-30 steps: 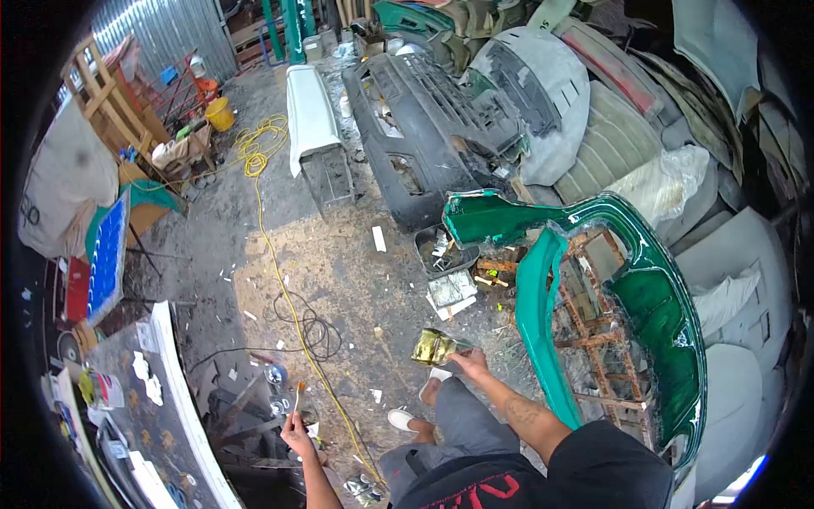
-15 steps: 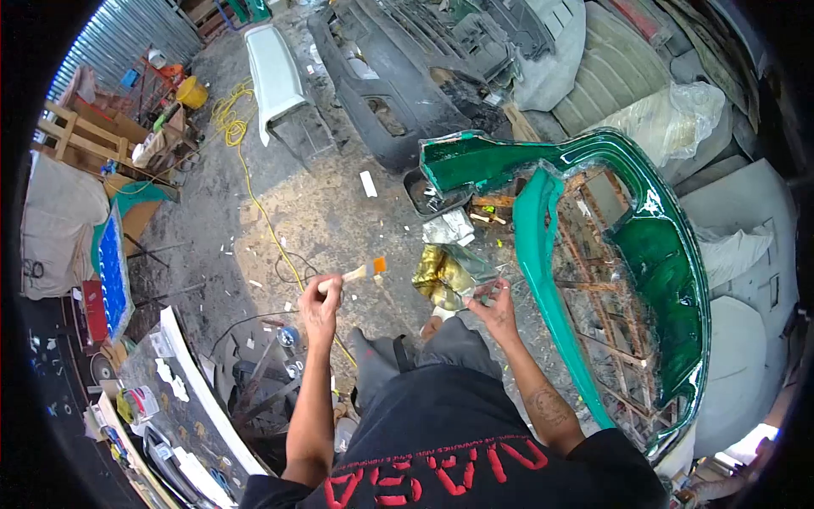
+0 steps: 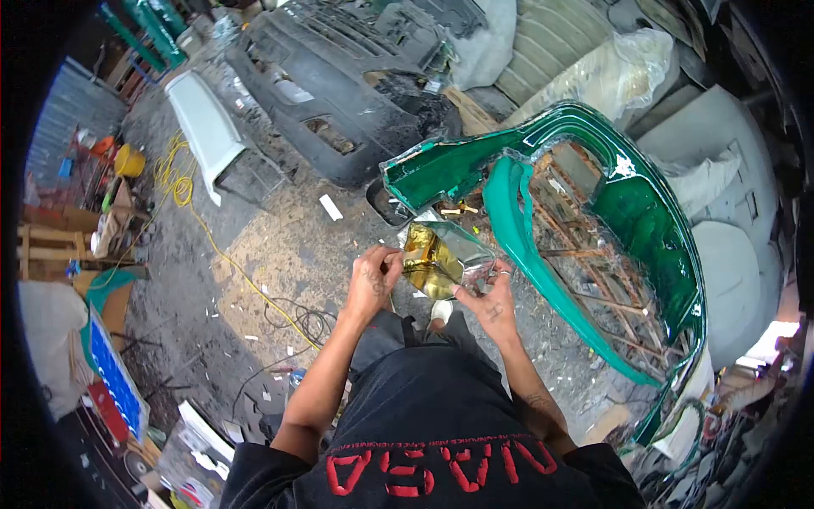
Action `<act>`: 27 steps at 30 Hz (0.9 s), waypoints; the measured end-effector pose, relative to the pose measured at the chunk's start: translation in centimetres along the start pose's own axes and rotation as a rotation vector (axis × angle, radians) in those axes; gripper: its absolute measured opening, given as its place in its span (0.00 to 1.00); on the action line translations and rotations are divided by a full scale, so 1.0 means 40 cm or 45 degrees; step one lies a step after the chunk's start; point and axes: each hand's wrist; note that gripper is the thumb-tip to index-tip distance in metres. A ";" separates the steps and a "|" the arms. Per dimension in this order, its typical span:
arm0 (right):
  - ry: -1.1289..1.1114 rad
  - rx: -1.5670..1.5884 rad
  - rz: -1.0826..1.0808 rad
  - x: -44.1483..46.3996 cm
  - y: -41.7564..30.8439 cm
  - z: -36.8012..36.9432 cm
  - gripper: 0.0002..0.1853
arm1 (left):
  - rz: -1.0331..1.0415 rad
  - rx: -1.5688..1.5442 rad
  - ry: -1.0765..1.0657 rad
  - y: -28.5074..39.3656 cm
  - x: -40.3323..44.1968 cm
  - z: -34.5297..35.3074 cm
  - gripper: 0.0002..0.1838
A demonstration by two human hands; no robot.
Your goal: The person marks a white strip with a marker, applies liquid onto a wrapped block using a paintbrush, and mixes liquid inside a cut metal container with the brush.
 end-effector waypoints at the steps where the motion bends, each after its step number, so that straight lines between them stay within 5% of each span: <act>1: 0.054 -0.041 0.023 0.005 -0.017 0.019 0.41 | 0.002 -0.036 -0.031 -0.005 0.026 -0.005 0.07; 10: 0.184 -0.233 -0.001 0.038 -0.064 0.127 0.48 | 0.305 0.171 -0.405 -0.027 0.148 -0.043 0.08; 22: 0.264 -0.065 0.190 0.090 -0.084 0.158 0.52 | 0.507 0.080 -0.516 -0.073 0.233 -0.039 0.09; 25: 0.233 -0.401 0.179 0.100 -0.091 0.160 0.43 | 0.584 0.085 -0.605 -0.075 0.246 -0.041 0.08; 27: 0.228 -0.396 0.163 0.100 -0.078 0.160 0.42 | 0.380 0.077 -0.541 -0.066 0.245 -0.050 0.08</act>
Point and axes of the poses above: each hand's wrist, its own x-axis towards the middle knuckle, its own z-axis out of the palm, y = z × x, and after that the axes turned 10 degrees about -z, right-handed
